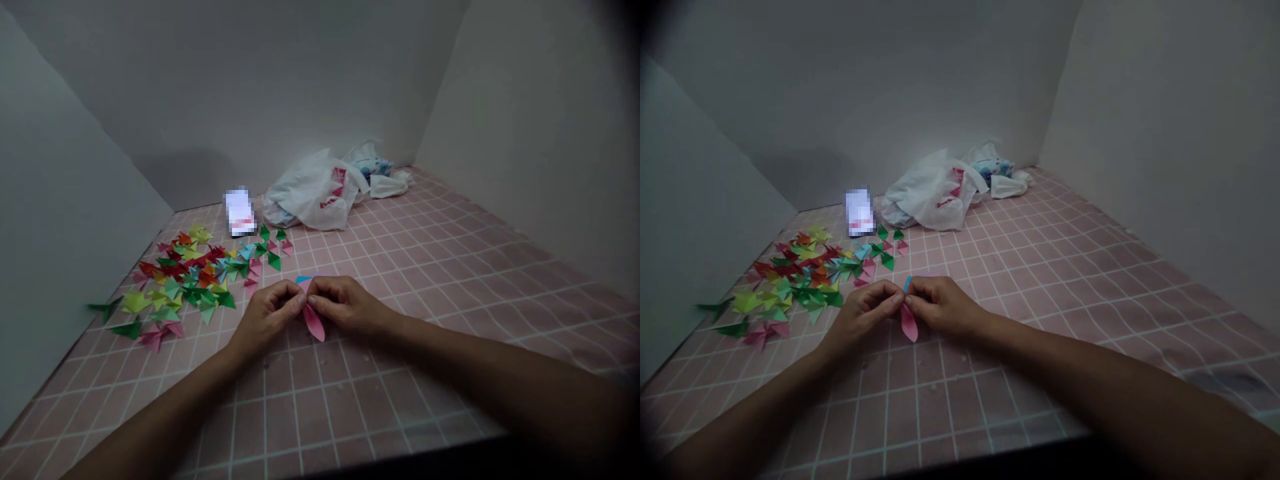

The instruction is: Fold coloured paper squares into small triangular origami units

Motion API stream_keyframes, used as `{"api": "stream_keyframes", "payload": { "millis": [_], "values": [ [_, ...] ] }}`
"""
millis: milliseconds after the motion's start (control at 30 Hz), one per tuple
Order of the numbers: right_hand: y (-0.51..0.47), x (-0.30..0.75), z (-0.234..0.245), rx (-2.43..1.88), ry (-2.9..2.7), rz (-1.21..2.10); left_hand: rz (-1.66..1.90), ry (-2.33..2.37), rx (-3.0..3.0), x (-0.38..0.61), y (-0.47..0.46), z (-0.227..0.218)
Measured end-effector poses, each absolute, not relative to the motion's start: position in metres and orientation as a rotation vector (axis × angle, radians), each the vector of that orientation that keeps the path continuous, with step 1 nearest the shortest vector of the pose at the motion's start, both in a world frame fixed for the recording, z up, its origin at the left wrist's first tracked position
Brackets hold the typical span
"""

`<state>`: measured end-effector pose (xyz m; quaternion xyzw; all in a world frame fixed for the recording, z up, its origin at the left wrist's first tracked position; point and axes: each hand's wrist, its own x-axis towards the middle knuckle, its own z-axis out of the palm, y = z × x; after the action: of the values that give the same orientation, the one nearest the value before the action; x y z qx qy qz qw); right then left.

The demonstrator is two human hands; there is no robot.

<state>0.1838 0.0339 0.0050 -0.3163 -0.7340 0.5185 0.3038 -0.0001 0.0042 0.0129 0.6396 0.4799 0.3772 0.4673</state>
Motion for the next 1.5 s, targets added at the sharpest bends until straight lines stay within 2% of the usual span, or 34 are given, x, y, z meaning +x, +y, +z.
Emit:
{"api": "stream_keyframes", "payload": {
  "millis": [300, 1100, 1500],
  "values": [
    [0.0294, 0.1795, -0.0055, -0.783, -1.627, 1.781, 0.977, 1.306, 1.677, 0.0013, 0.0041, 0.0134],
    [0.0285, 0.1787, -0.0019, -0.829, -1.578, 1.786, 1.063, 1.337, 1.670, 0.0044, -0.0012, 0.0119],
    [0.0299, 0.1776, -0.0037, -0.861, -1.436, 1.804, 1.006, 1.157, 1.342, 0.0006, 0.0043, 0.0107]
  ]
}}
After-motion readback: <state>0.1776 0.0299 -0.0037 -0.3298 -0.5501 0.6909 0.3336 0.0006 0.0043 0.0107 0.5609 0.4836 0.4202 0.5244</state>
